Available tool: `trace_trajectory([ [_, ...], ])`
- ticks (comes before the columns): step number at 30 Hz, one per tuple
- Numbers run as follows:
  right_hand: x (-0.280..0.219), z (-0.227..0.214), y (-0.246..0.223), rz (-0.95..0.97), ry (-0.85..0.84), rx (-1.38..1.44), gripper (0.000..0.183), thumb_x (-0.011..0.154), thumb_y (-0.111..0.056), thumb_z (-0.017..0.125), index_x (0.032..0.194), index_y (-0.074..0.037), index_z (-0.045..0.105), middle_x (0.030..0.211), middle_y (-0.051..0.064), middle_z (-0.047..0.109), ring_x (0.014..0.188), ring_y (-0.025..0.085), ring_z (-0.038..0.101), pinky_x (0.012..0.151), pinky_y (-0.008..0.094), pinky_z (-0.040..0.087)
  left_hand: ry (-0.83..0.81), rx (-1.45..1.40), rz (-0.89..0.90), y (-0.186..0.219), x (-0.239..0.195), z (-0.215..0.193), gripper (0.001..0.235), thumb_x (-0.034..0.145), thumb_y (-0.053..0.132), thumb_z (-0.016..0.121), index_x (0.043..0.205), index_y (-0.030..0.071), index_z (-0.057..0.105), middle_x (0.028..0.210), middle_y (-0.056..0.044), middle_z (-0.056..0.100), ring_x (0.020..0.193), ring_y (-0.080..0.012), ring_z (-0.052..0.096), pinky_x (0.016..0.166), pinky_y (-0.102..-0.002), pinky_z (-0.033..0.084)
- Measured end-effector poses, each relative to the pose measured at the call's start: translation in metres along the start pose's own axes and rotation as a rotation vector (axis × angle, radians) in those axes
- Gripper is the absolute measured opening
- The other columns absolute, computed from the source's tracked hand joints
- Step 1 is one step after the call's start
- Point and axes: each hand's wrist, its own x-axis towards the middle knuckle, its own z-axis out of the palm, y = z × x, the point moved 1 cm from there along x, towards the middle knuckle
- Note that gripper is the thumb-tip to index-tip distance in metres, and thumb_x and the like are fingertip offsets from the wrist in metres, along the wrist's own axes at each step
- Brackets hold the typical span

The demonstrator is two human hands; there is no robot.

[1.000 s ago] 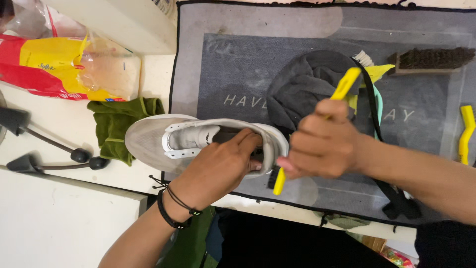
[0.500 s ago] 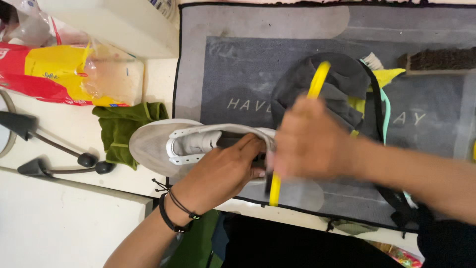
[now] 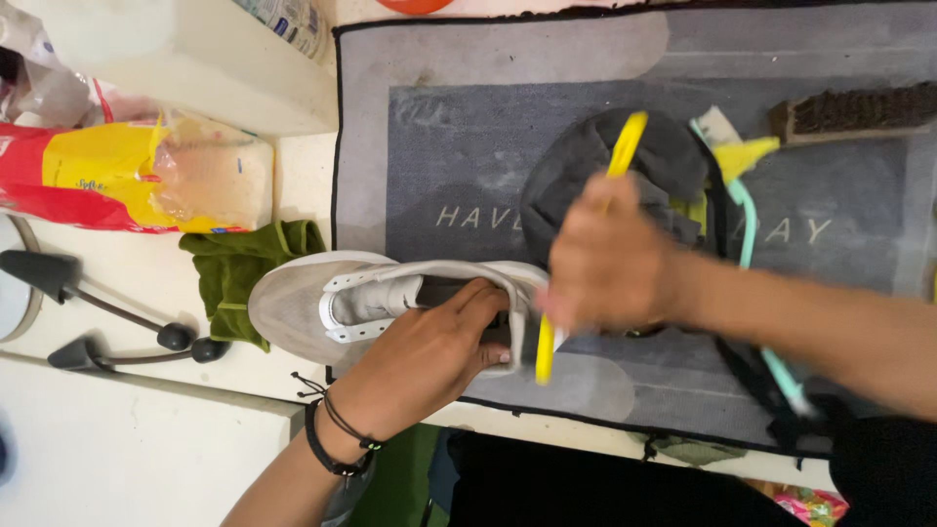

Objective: The person scrubs the interior and exterior of a white sneaker using a yellow brush. They repeatedly dip the brush into a bowl of soapy water and scrub various parts of the shoe, including the tongue, collar, and sides.

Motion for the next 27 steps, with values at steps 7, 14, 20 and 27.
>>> trace_trajectory([
  [7, 0.01, -0.006, -0.012, 0.091, 0.066, 0.181, 0.031, 0.103, -0.012, 0.073, 0.079, -0.014, 0.052, 0.077, 0.002, 0.047, 0.068, 0.026, 0.043, 0.079, 0.048, 0.031, -0.053, -0.034, -0.014, 0.001, 0.0, -0.004, 0.034, 0.104, 0.027, 0.069, 0.123, 0.006, 0.052, 0.129, -0.008, 0.06, 0.085, -0.0428, 0.069, 0.05, -0.058, 0.054],
  [14, -0.002, -0.009, -0.033, 0.135, -0.324, -0.255, 0.07, 0.109, -0.057, 0.052, 0.045, -0.031, 0.041, 0.042, -0.006, 0.032, 0.041, 0.025, 0.037, 0.048, 0.05, 0.03, -0.066, -0.086, -0.029, -0.006, 0.002, -0.002, 0.034, 0.103, 0.025, 0.069, 0.127, 0.009, 0.053, 0.126, -0.007, 0.062, 0.093, -0.0394, 0.071, 0.058, -0.055, 0.054],
  [20, 0.017, -0.029, -0.06, -0.152, -0.179, -0.14, 0.034, 0.115, -0.034, 0.056, 0.082, -0.028, 0.054, 0.071, -0.005, 0.046, 0.058, 0.015, 0.043, 0.052, 0.035, 0.021, -0.06, -0.128, -0.012, -0.008, 0.002, -0.003, 0.035, 0.102, 0.023, 0.069, 0.131, 0.009, 0.054, 0.132, -0.011, 0.068, 0.106, -0.0409, 0.072, 0.068, -0.055, 0.054],
  [27, 0.015, -0.018, -0.028, -0.001, 0.013, 0.047, 0.021, 0.108, -0.025, 0.071, 0.094, -0.019, 0.056, 0.085, -0.001, 0.053, 0.067, 0.019, 0.041, 0.065, 0.04, 0.029, -0.085, -0.111, -0.029, -0.012, 0.002, 0.003, 0.036, 0.103, 0.028, 0.068, 0.128, 0.008, 0.052, 0.123, -0.013, 0.07, 0.108, -0.0411, 0.071, 0.072, -0.056, 0.053],
])
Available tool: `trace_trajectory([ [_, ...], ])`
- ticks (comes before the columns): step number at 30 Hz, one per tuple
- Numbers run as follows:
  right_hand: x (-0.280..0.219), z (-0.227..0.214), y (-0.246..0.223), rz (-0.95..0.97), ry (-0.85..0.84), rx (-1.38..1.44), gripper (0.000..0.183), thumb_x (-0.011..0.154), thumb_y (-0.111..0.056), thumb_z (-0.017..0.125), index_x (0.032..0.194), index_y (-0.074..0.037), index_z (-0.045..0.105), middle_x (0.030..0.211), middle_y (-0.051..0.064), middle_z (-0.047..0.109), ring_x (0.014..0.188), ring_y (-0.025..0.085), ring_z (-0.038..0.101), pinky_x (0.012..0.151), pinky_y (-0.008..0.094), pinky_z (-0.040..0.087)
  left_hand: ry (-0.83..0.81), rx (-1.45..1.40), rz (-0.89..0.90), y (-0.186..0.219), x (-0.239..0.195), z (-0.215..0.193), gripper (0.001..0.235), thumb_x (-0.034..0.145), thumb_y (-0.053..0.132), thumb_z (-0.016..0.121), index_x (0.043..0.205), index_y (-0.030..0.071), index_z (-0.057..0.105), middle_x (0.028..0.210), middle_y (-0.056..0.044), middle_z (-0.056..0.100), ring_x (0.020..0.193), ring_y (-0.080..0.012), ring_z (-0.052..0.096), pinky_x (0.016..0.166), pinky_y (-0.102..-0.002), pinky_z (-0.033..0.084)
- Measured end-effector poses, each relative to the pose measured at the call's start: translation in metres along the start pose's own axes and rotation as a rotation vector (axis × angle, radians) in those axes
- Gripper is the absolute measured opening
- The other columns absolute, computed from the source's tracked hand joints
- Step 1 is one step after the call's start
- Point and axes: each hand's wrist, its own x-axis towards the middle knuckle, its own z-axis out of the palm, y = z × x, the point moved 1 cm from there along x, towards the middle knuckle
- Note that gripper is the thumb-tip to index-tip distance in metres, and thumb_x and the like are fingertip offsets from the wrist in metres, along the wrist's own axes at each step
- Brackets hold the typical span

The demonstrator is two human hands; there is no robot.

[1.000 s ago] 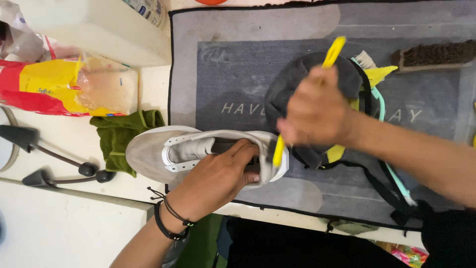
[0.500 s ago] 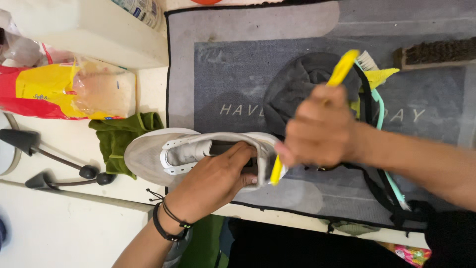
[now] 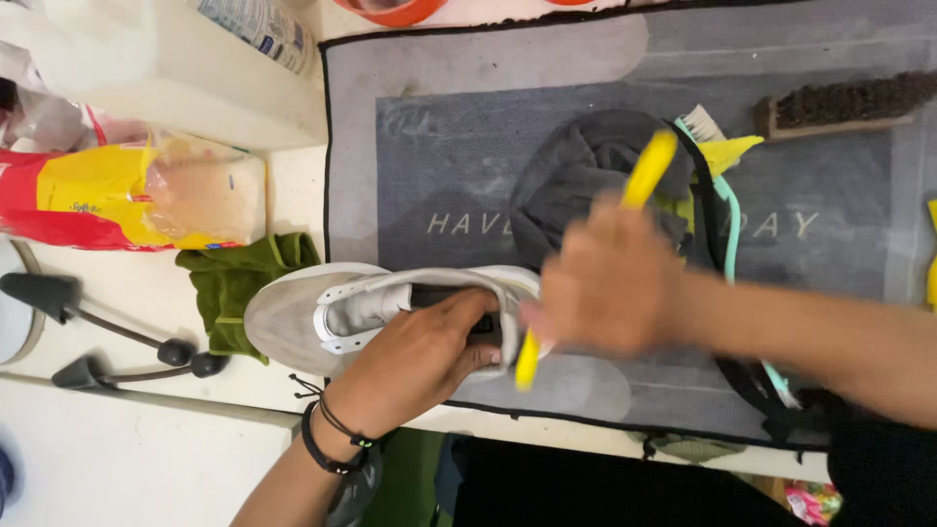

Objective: The person scrubs the interior and exterior of a white sneaker using a yellow brush. They repeatedly dip the brush into a bowl of soapy water and scrub various parts of the shoe, including the tongue, collar, and sides.

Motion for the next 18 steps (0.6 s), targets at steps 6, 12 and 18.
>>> trace_trajectory([
  [6, -0.005, 0.019, 0.021, 0.202, 0.006, 0.323, 0.03, 0.106, -0.007, 0.071, 0.081, -0.013, 0.056, 0.073, 0.002, 0.047, 0.071, 0.026, 0.047, 0.08, 0.047, 0.041, -0.017, -0.016, -0.009, 0.0, -0.001, -0.002, 0.035, 0.104, 0.031, 0.068, 0.127, 0.009, 0.052, 0.114, -0.013, 0.073, 0.103, -0.0388, 0.073, 0.07, -0.053, 0.052],
  [12, -0.037, 0.019, 0.041, 0.133, 0.066, -0.089, 0.034, 0.104, -0.015, 0.075, 0.074, -0.007, 0.06, 0.073, 0.012, 0.053, 0.065, 0.035, 0.052, 0.078, 0.054, 0.041, 0.03, -0.003, 0.008, 0.004, 0.001, -0.007, 0.043, 0.099, 0.022, 0.073, 0.136, 0.004, 0.06, 0.114, -0.019, 0.076, 0.105, -0.0472, 0.076, 0.077, -0.057, 0.062],
  [18, -0.033, -0.005, 0.0, 0.117, 0.001, -0.021, 0.019, 0.104, -0.021, 0.07, 0.088, -0.02, 0.06, 0.08, 0.002, 0.054, 0.073, 0.028, 0.049, 0.079, 0.051, 0.04, 0.009, 0.005, -0.037, 0.011, -0.003, -0.006, 0.04, 0.1, 0.023, 0.071, 0.135, 0.006, 0.06, 0.115, -0.018, 0.077, 0.105, -0.0458, 0.076, 0.079, -0.058, 0.062],
])
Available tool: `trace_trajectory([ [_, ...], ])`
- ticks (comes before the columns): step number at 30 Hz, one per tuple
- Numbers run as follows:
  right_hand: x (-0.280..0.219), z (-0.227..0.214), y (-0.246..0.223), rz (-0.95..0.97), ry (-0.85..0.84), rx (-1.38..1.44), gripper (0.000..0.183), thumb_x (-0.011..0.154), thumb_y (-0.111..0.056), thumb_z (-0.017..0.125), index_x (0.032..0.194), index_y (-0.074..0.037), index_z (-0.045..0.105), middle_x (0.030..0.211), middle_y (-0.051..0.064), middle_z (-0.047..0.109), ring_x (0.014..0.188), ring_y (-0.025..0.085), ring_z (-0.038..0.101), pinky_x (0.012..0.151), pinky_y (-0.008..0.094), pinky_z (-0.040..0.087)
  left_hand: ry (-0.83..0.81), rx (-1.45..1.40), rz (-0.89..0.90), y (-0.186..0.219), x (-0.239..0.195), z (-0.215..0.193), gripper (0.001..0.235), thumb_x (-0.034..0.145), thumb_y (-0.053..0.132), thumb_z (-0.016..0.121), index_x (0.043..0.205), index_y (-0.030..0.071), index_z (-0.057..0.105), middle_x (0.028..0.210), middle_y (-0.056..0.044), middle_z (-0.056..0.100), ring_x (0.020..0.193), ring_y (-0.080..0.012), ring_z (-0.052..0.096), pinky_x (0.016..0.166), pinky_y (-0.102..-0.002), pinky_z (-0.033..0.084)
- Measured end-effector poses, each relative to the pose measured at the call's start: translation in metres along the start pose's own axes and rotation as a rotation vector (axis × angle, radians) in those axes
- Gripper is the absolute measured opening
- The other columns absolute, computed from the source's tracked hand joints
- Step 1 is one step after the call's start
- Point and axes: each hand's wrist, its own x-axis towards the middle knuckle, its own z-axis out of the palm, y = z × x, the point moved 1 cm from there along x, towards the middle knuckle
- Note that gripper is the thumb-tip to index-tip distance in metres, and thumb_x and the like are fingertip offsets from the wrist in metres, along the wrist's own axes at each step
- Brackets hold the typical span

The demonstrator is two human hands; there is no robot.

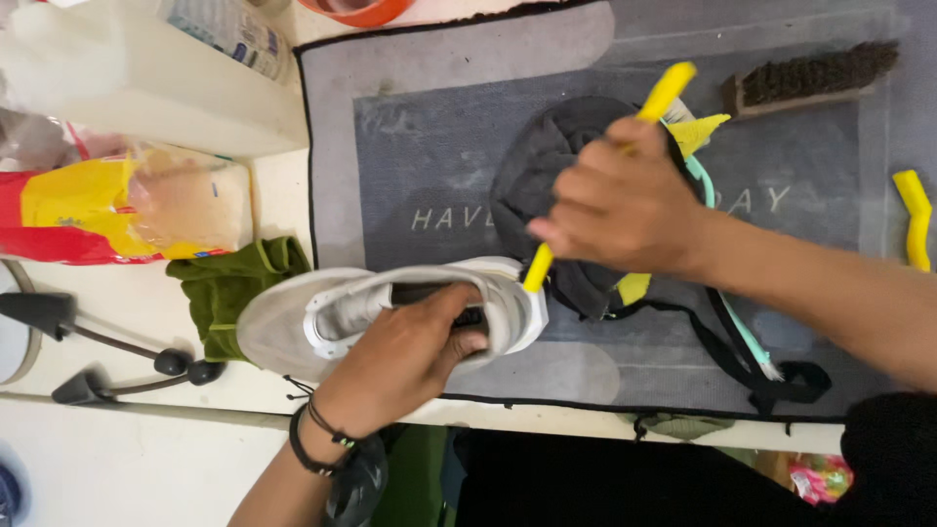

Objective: The person scrubs the interior and exterior of a white sneaker using a yellow brush. They repeatedly dip the brush into a bowl of soapy water and scrub various parts of the shoe, including the tongue, collar, and sides.

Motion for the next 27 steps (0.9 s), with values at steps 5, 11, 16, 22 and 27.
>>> trace_trajectory([
  [5, 0.04, -0.026, -0.014, -0.075, 0.021, -0.293, 0.041, 0.111, -0.027, 0.061, 0.074, -0.02, 0.045, 0.074, -0.005, 0.045, 0.061, 0.017, 0.039, 0.075, 0.037, 0.027, -0.072, -0.396, -0.316, 0.031, 0.002, -0.014, 0.077, 0.094, 0.071, 0.014, 0.126, 0.019, 0.06, 0.099, -0.005, 0.076, 0.088, -0.0243, 0.074, 0.077, -0.039, 0.049],
  [11, 0.03, -0.028, -0.009, -0.224, -0.017, -0.438, 0.032, 0.113, -0.017, 0.049, 0.082, -0.023, 0.048, 0.073, -0.001, 0.041, 0.066, 0.019, 0.035, 0.066, 0.039, 0.026, -0.043, -0.795, -0.318, 0.041, 0.001, -0.015, 0.121, 0.074, 0.092, 0.018, 0.161, 0.013, 0.044, 0.162, -0.015, 0.062, 0.141, -0.0405, 0.067, 0.113, -0.048, 0.058],
  [16, 0.015, -0.013, -0.022, -0.1, -0.001, -0.214, 0.01, 0.111, -0.02, 0.059, 0.108, -0.022, 0.068, 0.091, -0.002, 0.056, 0.074, 0.02, 0.051, 0.074, 0.041, 0.034, -0.01, -0.868, -0.605, 0.041, 0.006, -0.001, 0.119, 0.067, 0.085, 0.019, 0.166, 0.024, 0.044, 0.164, 0.0, 0.063, 0.132, -0.0316, 0.078, 0.098, -0.04, 0.065],
  [22, 0.017, 0.0, -0.013, 0.15, -0.004, -0.173, 0.04, 0.105, -0.012, 0.074, 0.073, -0.013, 0.049, 0.077, 0.001, 0.047, 0.073, 0.025, 0.044, 0.086, 0.044, 0.034, 0.219, -1.358, -0.346, 0.021, 0.013, 0.036, 0.114, 0.08, 0.085, 0.026, 0.168, 0.013, 0.029, 0.172, -0.015, 0.046, 0.143, -0.049, 0.059, 0.086, -0.046, 0.057],
  [27, 0.015, 0.005, -0.011, 0.306, -0.003, -0.037, 0.05, 0.108, -0.004, 0.07, 0.068, -0.008, 0.04, 0.07, 0.004, 0.033, 0.068, 0.026, 0.035, 0.082, 0.044, 0.03, 0.294, -1.468, -0.345, 0.022, 0.012, 0.041, 0.116, 0.076, 0.088, 0.03, 0.168, 0.019, 0.032, 0.167, -0.01, 0.05, 0.133, -0.0415, 0.066, 0.081, -0.04, 0.057],
])
